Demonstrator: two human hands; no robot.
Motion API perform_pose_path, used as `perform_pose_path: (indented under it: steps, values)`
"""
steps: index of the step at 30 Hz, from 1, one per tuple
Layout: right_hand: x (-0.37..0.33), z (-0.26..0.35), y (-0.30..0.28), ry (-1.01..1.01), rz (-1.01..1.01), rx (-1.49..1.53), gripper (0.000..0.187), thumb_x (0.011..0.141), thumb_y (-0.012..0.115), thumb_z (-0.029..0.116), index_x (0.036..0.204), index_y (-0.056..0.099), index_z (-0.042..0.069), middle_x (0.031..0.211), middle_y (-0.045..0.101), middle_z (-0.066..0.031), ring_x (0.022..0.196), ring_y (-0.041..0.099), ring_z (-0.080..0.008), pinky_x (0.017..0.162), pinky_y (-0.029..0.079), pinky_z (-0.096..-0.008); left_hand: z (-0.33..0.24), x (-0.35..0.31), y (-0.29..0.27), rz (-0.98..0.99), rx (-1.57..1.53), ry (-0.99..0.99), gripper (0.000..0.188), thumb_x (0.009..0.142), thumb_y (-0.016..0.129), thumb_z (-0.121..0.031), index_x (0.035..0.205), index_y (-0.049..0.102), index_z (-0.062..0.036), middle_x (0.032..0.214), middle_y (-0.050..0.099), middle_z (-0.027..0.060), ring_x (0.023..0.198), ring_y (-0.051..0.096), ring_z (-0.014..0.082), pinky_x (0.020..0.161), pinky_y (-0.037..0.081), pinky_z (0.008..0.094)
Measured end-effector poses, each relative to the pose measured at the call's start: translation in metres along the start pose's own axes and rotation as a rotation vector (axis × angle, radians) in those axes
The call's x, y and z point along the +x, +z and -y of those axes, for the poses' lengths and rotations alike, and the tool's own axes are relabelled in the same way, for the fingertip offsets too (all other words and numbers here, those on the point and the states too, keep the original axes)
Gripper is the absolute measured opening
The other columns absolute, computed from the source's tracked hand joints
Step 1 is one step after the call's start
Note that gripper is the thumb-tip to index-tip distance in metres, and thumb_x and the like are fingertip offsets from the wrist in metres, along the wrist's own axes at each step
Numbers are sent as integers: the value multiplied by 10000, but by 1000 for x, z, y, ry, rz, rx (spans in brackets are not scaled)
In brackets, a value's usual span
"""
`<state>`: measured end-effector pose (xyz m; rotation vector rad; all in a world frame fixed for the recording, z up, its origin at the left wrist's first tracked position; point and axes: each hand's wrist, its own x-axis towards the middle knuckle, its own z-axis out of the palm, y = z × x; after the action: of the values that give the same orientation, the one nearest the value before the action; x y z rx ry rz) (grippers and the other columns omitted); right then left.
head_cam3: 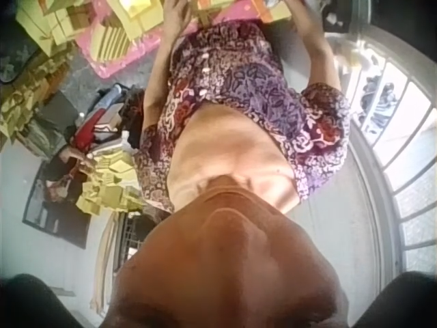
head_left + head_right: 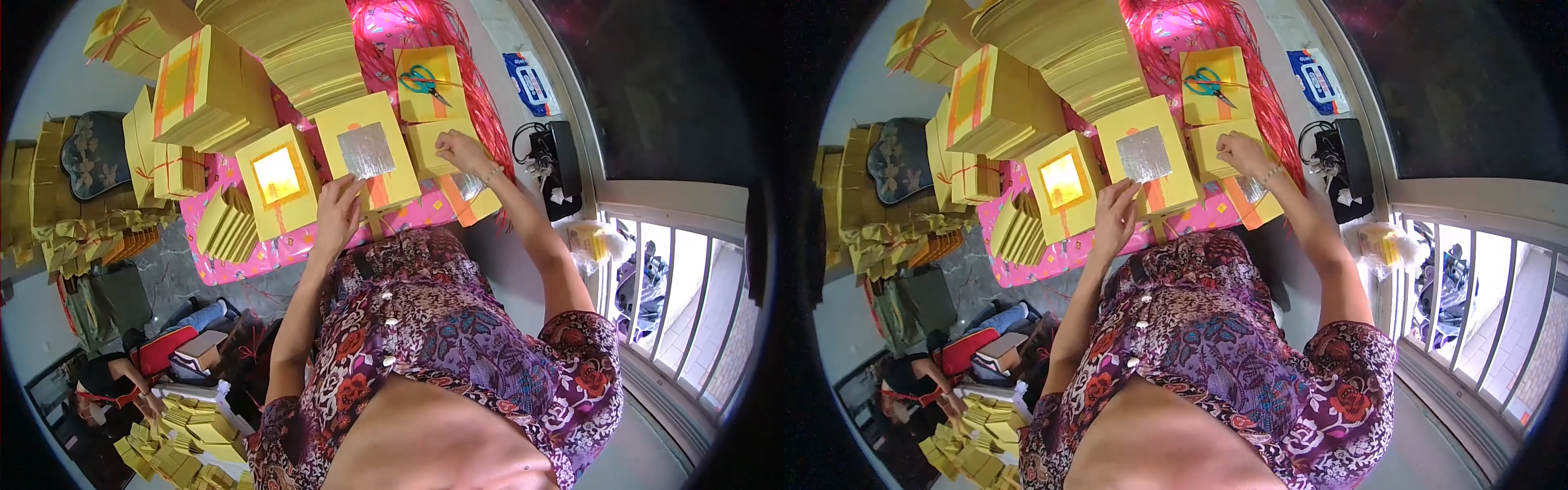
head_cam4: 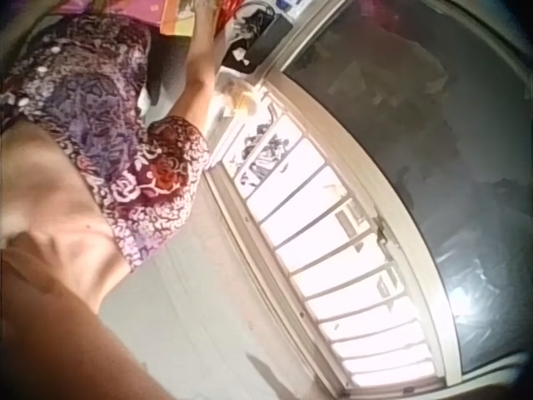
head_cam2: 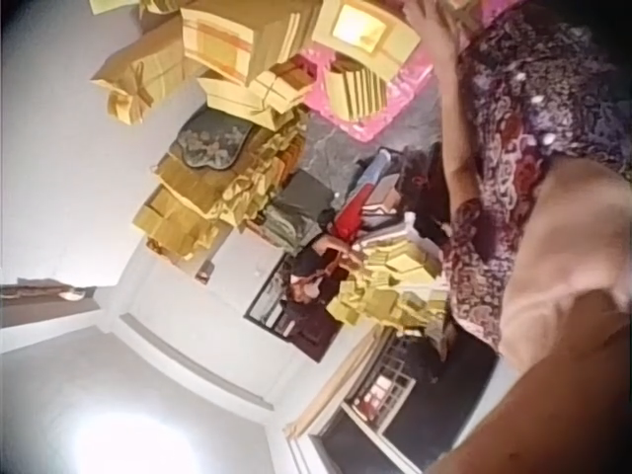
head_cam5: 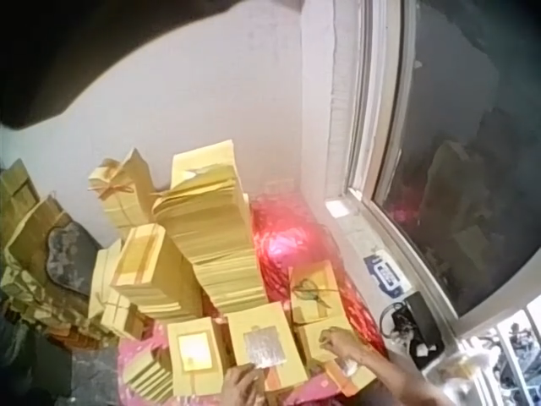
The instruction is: Inspecting and organizing stacks of yellow ritual paper sheets.
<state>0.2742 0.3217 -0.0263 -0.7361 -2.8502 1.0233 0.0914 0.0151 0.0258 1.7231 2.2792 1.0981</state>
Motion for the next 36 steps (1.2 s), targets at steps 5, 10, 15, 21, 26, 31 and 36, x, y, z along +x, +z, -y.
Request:
perform_pose_path:
  steps: [5,10,15,21,26,31,36]
  values:
    - [1,15,-14,-63,-72,-69,126,899,661,198,931,638,78,895,629,-103,890,649,-302,773,508,-416,-1,2,-4,1,21,0,425,842,643,8,1258,642,-76,1240,599,154,1132,557,354,959,469,442]
    - [-6,63,-38,-167,-106,-46,157,891,683,207,947,634,69,891,617,-98,861,653,-290,758,512,-408,-5,-2,-9,7,-34,-8,384,819,694,-50,1201,659,-42,1183,604,164,1089,563,348,926,473,436]
    - [-23,113,-29,-452,20,-51,357,766,799,288,978,584,95,948,576,-84,941,601,-288,784,493,-418,-7,-3,-13,83,-24,17,467,773,800,-261,1171,649,-69,1128,579,142,1060,525,345,923,446,443]
    - [-24,127,1,-540,136,-170,440,732,816,270,1029,551,81,1027,539,-92,1001,566,-302,818,485,-419,6,-1,-9,157,15,31,466,747,828,-261,1155,670,-99,1131,590,104,1051,529,323,902,457,419]
    - [-17,122,-5,-548,207,-91,331,780,782,278,983,598,92,983,571,-75,985,586,-293,822,483,-411,8,2,-15,131,-123,-14,286,756,826,-238,996,744,-106,1029,625,85,1009,548,294,871,474,398]
    - [-11,121,-14,-432,332,48,224,845,733,310,873,669,97,876,590,-73,911,617,-281,773,480,-421,14,3,-14,134,-234,-77,178,779,816,-236,879,786,-92,1011,638,69,981,552,261,868,469,376]
    - [-10,122,-16,-421,338,100,195,859,736,286,867,695,96,846,599,-65,818,620,-260,721,481,-393,15,3,-10,119,-294,-118,137,798,802,-209,856,789,-85,999,632,61,975,545,247,855,459,358]
